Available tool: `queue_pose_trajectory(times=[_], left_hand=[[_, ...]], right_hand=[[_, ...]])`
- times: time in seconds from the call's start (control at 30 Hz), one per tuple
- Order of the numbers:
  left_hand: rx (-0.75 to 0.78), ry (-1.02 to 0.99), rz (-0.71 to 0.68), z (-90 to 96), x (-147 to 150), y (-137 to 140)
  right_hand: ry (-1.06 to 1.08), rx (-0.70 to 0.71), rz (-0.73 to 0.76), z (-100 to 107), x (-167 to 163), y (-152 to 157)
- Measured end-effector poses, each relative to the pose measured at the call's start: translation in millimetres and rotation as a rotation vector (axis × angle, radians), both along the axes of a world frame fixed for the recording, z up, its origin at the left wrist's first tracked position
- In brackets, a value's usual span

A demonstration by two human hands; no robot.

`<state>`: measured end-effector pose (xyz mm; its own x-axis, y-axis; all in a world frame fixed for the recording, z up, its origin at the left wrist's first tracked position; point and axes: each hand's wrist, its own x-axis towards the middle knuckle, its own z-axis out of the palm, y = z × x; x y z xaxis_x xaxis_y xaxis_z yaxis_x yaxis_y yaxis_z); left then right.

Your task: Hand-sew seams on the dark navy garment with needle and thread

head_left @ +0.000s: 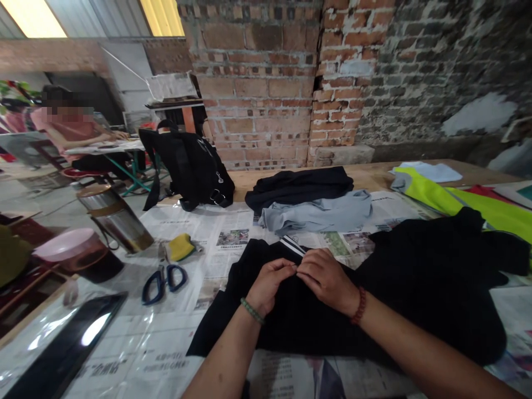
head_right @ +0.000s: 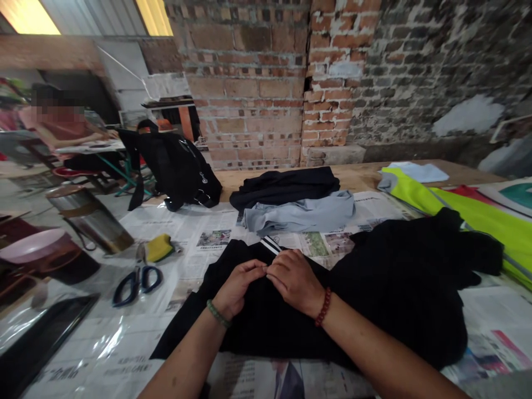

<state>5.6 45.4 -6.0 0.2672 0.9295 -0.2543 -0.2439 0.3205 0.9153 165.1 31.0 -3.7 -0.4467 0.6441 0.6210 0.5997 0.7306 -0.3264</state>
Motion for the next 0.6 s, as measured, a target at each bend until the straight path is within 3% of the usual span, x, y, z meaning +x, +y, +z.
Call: queue_pose_trajectory(times=[0.4,0.6], left_hand=[[-0.026,-0.010,-0.084,0.4,-0.7,-2.3],[0.008,0.053,-0.081,0.1,2.5,-2.6]], right_hand=[[0.282,-0.245,-0.071,-3.5,-0.1,2.3],[0.208,-0.101,-0.048,-4.1,0.6,-3.0]])
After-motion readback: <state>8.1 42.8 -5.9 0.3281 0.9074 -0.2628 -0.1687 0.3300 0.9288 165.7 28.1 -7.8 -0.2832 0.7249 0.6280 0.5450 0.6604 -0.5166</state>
